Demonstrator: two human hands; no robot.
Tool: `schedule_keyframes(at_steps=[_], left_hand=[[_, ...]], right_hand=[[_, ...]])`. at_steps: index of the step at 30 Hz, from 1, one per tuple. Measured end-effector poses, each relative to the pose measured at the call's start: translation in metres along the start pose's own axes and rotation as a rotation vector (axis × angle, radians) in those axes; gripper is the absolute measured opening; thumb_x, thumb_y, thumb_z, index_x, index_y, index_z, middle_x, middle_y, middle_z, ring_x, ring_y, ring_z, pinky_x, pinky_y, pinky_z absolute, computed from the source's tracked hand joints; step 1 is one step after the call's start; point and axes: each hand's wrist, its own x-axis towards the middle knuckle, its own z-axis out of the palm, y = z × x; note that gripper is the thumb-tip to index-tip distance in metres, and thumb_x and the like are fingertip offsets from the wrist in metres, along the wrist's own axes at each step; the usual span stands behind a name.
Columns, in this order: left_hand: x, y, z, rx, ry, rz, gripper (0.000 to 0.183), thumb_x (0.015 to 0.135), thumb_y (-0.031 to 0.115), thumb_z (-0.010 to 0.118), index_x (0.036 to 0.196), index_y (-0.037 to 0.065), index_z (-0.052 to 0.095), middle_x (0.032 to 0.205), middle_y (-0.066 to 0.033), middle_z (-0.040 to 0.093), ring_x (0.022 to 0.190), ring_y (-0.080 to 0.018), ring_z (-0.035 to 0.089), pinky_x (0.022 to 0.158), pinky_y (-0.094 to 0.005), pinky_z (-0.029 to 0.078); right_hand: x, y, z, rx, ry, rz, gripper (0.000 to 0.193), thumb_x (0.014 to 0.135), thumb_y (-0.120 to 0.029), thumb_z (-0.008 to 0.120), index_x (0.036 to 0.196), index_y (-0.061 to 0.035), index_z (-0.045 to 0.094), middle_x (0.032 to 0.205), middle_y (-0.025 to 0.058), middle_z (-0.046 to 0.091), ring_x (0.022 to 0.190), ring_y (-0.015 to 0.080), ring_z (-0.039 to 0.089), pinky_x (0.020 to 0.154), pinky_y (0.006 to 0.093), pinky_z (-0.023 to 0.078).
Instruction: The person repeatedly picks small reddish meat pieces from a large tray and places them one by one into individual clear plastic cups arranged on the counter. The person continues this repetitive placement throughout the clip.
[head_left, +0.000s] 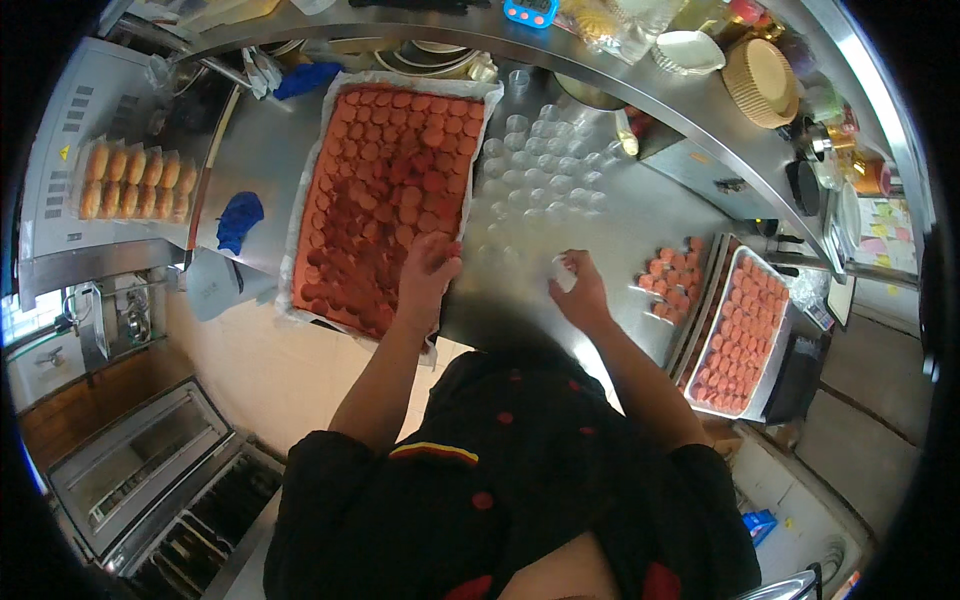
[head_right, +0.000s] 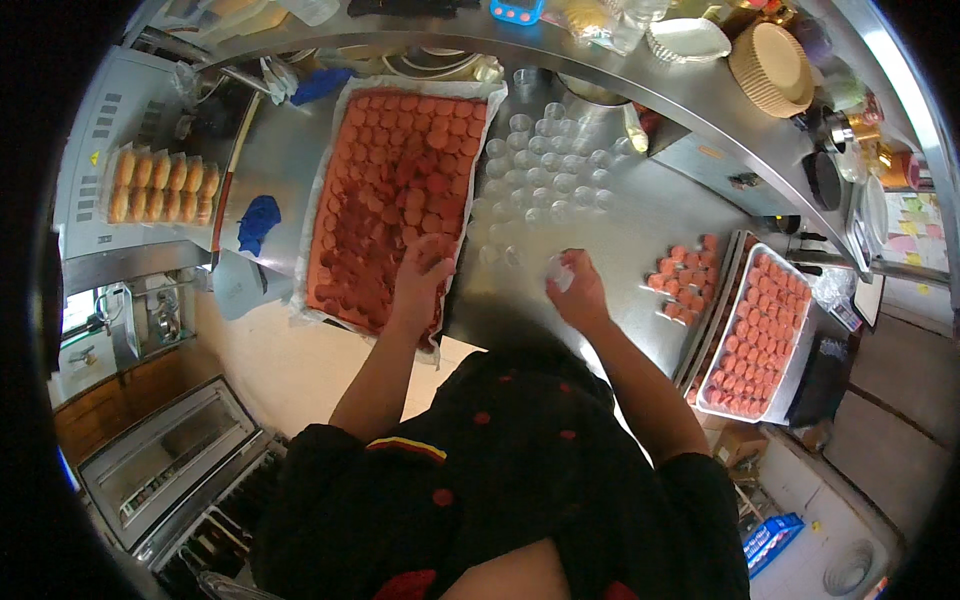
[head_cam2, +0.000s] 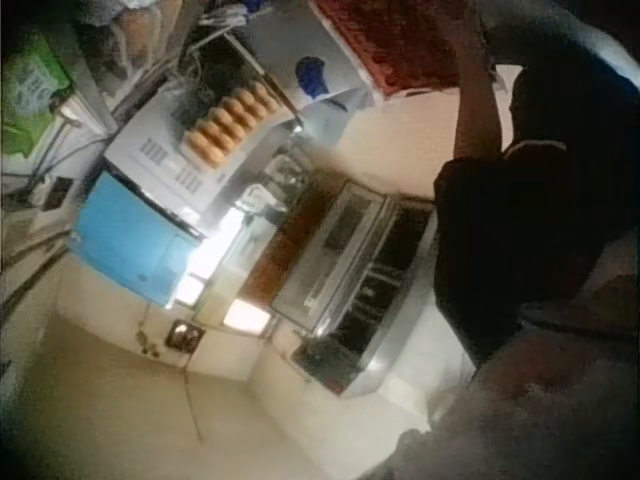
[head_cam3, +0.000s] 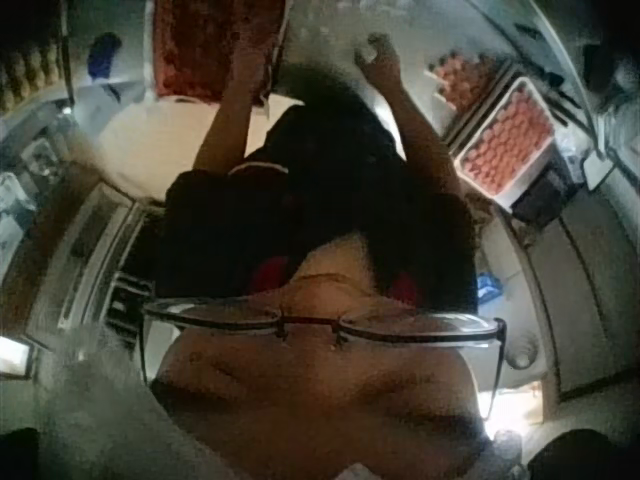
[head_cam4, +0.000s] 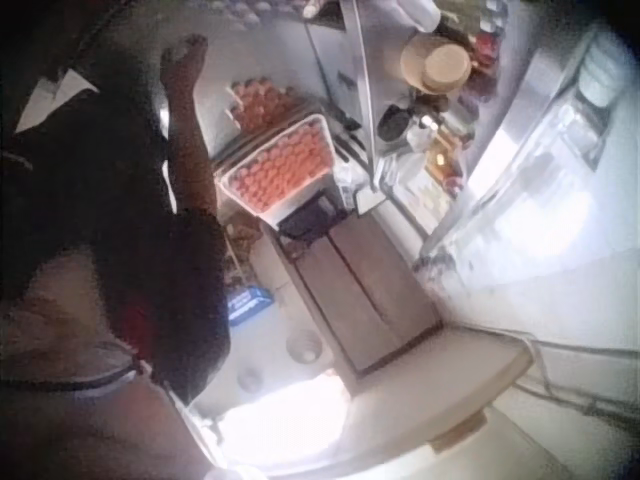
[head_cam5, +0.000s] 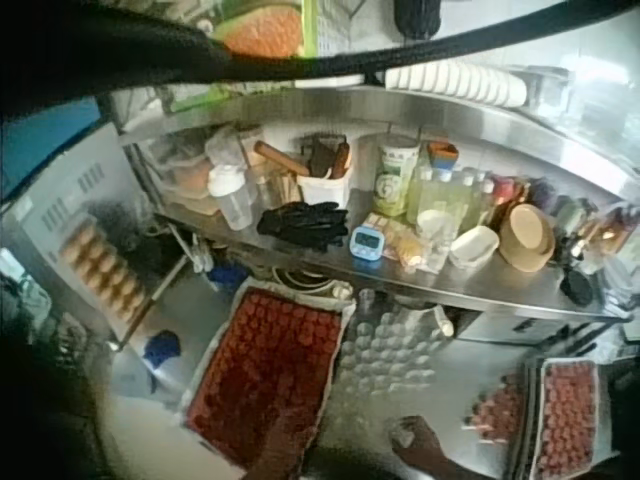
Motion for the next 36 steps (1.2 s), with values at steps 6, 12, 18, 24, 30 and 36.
schedule_keyframes(at_steps=[6, 12, 18, 24, 30, 36], left_hand=[[-0.038, 0.015, 0.054, 0.314, -0.375, 0.373, 0.043, 0.085, 0.007, 0.082, 0.125, 0.008, 0.065, 0.118, -0.0074, 0.067, 0.109, -0.0223, 0.066, 0.095, -0.0361, 0.055], [-0.059, 0.030, 0.059, 0.857, -0.380, 0.892, 0.037, 0.083, 0.014, 0.084, 0.117, 0.012, 0.071, 0.120, -0.0113, 0.068, 0.106, -0.0254, 0.067, 0.091, -0.0366, 0.054], [-0.074, 0.013, 0.051, 0.419, -0.382, 0.452, 0.033, 0.089, 0.012, 0.080, 0.119, 0.007, 0.068, 0.117, -0.0100, 0.068, 0.104, -0.0220, 0.067, 0.087, -0.0347, 0.055], [-0.070, -0.008, 0.045, -0.026, -0.412, -0.185, 0.034, 0.095, 0.009, 0.074, 0.124, -0.001, 0.060, 0.110, -0.0112, 0.069, 0.094, -0.0171, 0.068, 0.082, -0.0288, 0.055], [-0.084, 0.001, 0.051, -0.189, -0.309, -0.167, 0.029, 0.095, 0.003, 0.069, 0.123, -0.002, 0.061, 0.101, -0.0085, 0.070, 0.088, -0.0167, 0.067, 0.081, -0.0306, 0.055], [-0.086, -0.007, 0.057, -0.176, -0.292, -0.109, 0.024, 0.095, 0.000, 0.065, 0.119, -0.002, 0.063, 0.099, -0.0072, 0.067, 0.086, -0.0164, 0.065, 0.080, -0.0301, 0.054]], right_hand=[[-0.016, -0.103, -0.006, 0.195, -0.097, -0.030, 0.057, 0.080, -0.002, 0.079, 0.129, -0.0072, 0.052, 0.127, 0.0175, 0.059, 0.110, 0.0335, 0.068, 0.087, 0.0391, 0.060], [-0.035, -0.129, -0.015, 0.108, -0.036, -0.090, 0.054, 0.078, 0.001, 0.080, 0.125, -0.0065, 0.056, 0.123, 0.0167, 0.058, 0.102, 0.0309, 0.069, 0.083, 0.0364, 0.061], [-0.058, -0.142, -0.004, 0.105, 0.048, -0.171, 0.053, 0.078, 0.000, 0.081, 0.124, -0.0065, 0.057, 0.121, 0.0167, 0.057, 0.100, 0.0310, 0.068, 0.079, 0.0366, 0.060], [-0.063, -0.156, -0.001, -0.121, 0.104, -0.386, 0.059, 0.075, -0.001, 0.084, 0.127, -0.0079, 0.057, 0.124, 0.0150, 0.059, 0.110, 0.0334, 0.064, 0.092, 0.0412, 0.055], [-0.066, -0.153, 0.004, -0.089, 0.079, -0.387, 0.062, 0.073, -0.002, 0.084, 0.129, -0.0096, 0.058, 0.126, 0.0148, 0.062, 0.116, 0.0378, 0.059, 0.101, 0.0460, 0.049], [-0.066, -0.154, 0.010, -0.081, 0.054, -0.369, 0.065, 0.074, 0.002, 0.079, 0.134, -0.0091, 0.057, 0.121, 0.0150, 0.066, 0.111, 0.0382, 0.059, 0.099, 0.0465, 0.049]])
